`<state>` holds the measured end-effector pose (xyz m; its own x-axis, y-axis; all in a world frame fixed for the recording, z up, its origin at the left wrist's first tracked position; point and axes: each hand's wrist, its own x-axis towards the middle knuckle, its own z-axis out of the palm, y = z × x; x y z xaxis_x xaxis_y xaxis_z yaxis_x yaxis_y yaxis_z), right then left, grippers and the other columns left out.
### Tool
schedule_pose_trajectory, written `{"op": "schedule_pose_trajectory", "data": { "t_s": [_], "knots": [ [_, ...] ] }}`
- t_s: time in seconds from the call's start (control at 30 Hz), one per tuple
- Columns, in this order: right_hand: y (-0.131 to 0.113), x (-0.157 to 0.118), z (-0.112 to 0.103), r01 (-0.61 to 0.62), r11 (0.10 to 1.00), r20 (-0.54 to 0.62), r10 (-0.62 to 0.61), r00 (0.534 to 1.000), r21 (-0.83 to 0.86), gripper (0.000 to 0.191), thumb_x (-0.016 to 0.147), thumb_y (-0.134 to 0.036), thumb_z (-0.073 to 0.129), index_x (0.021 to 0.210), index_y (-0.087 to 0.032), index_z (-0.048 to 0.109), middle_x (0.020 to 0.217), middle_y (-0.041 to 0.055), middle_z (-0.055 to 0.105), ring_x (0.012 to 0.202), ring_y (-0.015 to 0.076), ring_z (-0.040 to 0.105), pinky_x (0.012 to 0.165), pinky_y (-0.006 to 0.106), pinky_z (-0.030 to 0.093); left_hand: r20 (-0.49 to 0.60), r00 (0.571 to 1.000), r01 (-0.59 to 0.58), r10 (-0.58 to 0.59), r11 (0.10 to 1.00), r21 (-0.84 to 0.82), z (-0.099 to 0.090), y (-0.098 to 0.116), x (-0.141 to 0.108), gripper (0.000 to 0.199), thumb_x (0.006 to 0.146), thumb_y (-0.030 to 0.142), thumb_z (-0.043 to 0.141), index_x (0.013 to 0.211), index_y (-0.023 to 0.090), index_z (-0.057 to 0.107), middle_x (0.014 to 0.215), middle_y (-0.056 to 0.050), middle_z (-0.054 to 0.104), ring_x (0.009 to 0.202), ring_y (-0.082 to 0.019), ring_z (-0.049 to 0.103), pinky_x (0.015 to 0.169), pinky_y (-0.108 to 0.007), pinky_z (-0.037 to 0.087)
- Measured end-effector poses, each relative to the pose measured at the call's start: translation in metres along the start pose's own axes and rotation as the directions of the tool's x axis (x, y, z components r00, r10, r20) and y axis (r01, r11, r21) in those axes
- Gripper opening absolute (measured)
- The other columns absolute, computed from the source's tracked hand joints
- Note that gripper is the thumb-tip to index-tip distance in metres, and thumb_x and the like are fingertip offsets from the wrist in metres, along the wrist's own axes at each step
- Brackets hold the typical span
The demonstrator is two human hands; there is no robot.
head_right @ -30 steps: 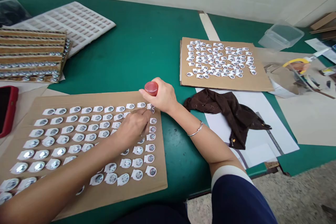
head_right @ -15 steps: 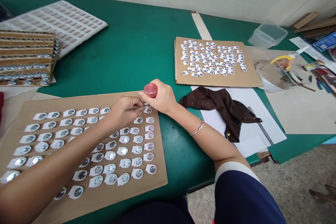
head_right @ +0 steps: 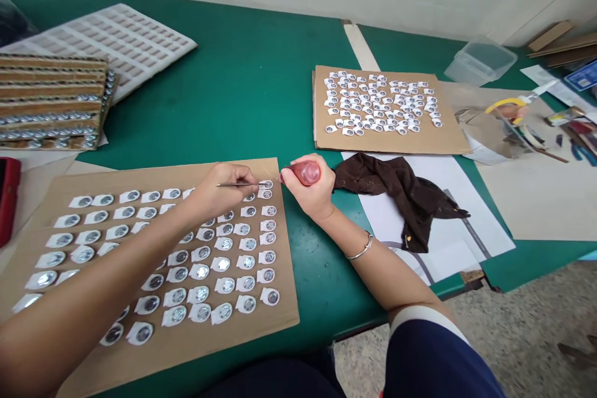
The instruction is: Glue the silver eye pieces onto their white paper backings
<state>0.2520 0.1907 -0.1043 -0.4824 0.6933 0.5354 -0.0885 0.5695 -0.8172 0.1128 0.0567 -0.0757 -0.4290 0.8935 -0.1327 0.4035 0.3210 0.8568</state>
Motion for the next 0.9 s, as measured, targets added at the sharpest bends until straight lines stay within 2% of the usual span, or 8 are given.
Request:
{"op": "schedule_pose_trajectory", "data": {
  "t_s": [0.17,0.57,0.9],
  "knots": [
    [0.001,-0.001,0.002,0.014,1.000,0.052,-0.013,0.999,-0.015,0.021,0.070,-0.028,0.069,0.082,-0.019,0.055,0.078,0.0025,0.063,0.070,0.0161,0.060,0.069,0.033,0.049,-0.014,1.000,-0.007,0.007,1.000,0.021,0.001,-0.006,0.000,0.008,0.071,0.022,0.059,0.069,0.015,0.062,0.070,-0.002,0.063,0.061,-0.013,0.055,0.052,-0.023,0.039],
    [0.004,-0.001,0.007,0.057,0.996,0.081,-0.052,0.995,-0.064,0.021,0.070,-0.029,0.070,0.082,-0.020,0.055,0.079,0.0021,0.063,0.074,0.0164,0.060,0.072,0.034,0.048,-0.020,0.996,-0.084,0.085,0.996,0.031,0.003,-0.010,-0.002,0.009,0.073,0.021,0.057,0.069,0.014,0.061,0.065,-0.001,0.061,0.057,-0.010,0.051,0.050,-0.022,0.036],
    [0.005,-0.001,0.008,0.053,0.997,0.111,-0.046,0.993,-0.058,0.022,0.070,-0.030,0.069,0.083,-0.020,0.054,0.079,0.0024,0.063,0.074,0.0168,0.060,0.072,0.034,0.048,-0.026,0.997,-0.074,0.075,0.996,0.044,0.006,-0.014,-0.005,0.011,0.074,0.022,0.055,0.073,0.013,0.062,0.066,-0.003,0.060,0.054,-0.011,0.049,0.047,-0.023,0.032]
  ]
}}
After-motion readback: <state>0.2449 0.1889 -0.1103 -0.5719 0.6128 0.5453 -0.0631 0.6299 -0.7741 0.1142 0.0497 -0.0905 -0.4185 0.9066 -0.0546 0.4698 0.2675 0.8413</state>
